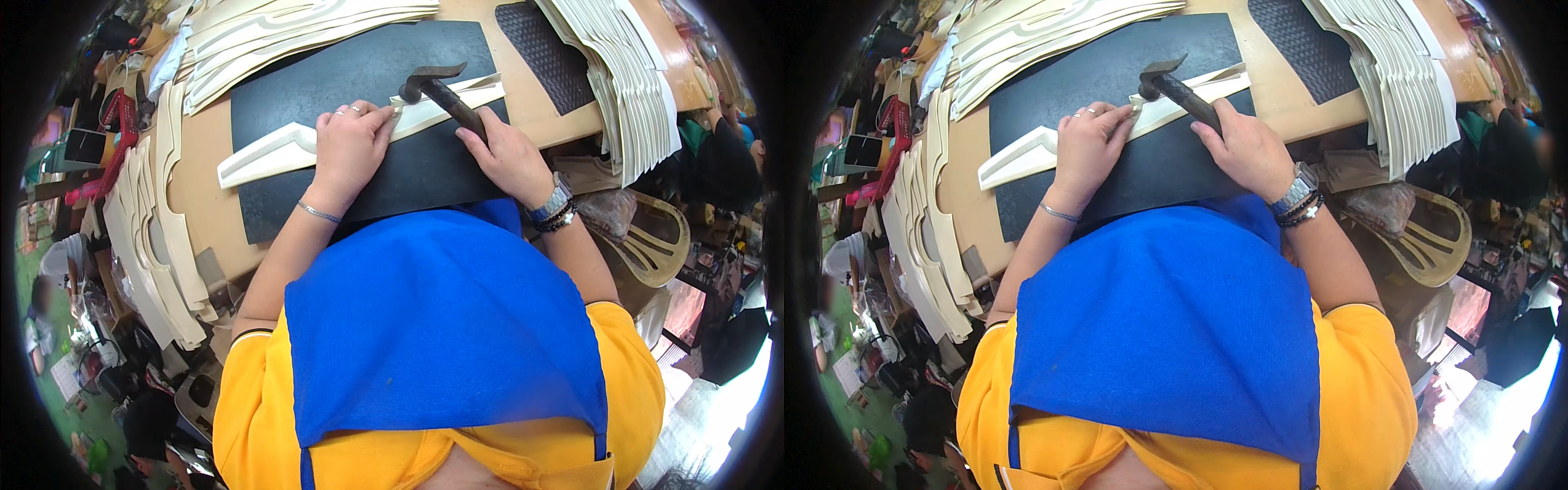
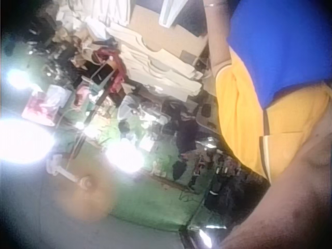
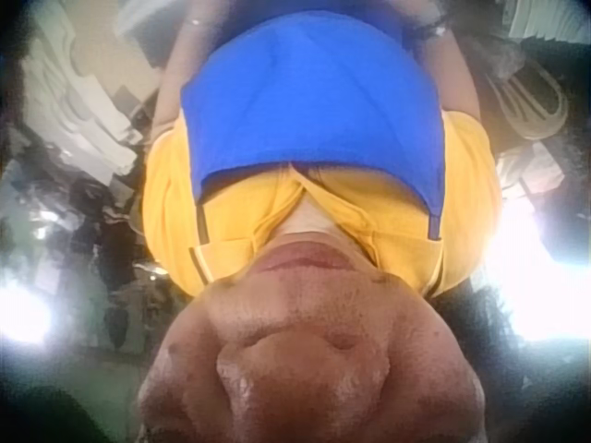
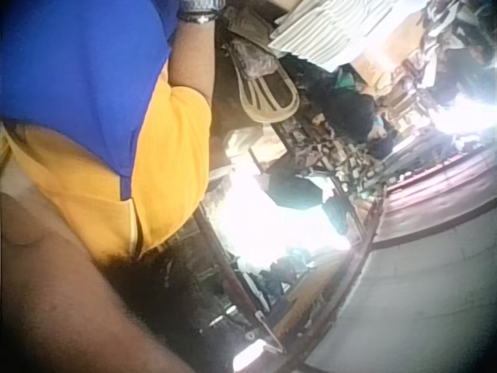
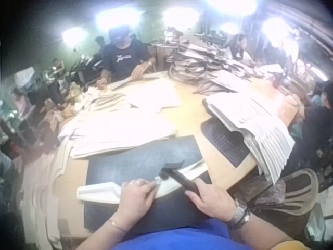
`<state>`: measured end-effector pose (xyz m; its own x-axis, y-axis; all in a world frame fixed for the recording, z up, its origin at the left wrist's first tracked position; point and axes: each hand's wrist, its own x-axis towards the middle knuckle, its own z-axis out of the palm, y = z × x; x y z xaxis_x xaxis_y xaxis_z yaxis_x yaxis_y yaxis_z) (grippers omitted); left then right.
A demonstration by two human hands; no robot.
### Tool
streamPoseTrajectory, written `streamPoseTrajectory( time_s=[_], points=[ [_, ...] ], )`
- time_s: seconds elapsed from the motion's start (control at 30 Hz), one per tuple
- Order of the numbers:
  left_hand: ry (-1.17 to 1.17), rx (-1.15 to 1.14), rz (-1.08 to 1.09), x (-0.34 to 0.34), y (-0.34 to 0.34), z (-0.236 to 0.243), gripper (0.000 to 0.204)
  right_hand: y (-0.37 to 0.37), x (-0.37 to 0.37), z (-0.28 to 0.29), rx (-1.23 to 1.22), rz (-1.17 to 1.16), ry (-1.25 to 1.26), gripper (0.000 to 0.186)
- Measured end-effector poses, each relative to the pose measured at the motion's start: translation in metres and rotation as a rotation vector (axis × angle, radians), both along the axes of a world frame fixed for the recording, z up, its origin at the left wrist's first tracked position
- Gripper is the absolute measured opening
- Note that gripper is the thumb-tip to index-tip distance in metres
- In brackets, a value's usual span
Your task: The person uses a hammer to repeatedly strike and shape white plastic pieces on a black work surface. They handle the parts one at a time, adjusting their position and striking specific edges to achieve a desired form. The person stacks the finished pieces to the side.
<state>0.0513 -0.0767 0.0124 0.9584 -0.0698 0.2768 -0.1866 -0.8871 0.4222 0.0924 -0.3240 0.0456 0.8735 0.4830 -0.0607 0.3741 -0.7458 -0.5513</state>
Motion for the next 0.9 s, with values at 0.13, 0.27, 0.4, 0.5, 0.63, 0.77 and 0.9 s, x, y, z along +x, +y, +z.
streamPoseTrajectory(
  time_s=[0.13,0.27,0.4,0.5,0.63,0.77,0.9],
  points=[
    [-0.106,0.234,-0.044,0.0,-0.005,0.003,0.016,0.002,0.006,0.007,-0.01,0.066,-0.045,0.035],
    [-0.102,0.309,-0.058,0.001,-0.005,0.004,0.016,0.011,0.011,0.016,-0.045,0.171,-0.139,0.034],
    [-0.098,0.322,-0.071,0.002,-0.005,0.005,0.016,0.011,0.023,0.01,-0.089,0.199,-0.178,0.033],
    [-0.093,0.274,-0.06,0.001,-0.003,0.003,0.016,0.012,0.023,0.012,-0.081,0.197,-0.203,0.034],
    [0.059,-0.068,0.0,0.006,0.009,-0.002,0.015,0.01,0.024,0.005,-0.168,0.165,-0.06,0.036],
    [0.194,-0.226,0.005,0.006,0.016,0.0,0.016,0.006,0.027,-0.002,-0.078,0.184,-0.045,0.036],
    [-0.023,-0.011,-0.053,0.001,0.015,0.0,0.014,0.006,0.021,0.004,-0.027,0.215,-0.082,0.036]
  ],
)
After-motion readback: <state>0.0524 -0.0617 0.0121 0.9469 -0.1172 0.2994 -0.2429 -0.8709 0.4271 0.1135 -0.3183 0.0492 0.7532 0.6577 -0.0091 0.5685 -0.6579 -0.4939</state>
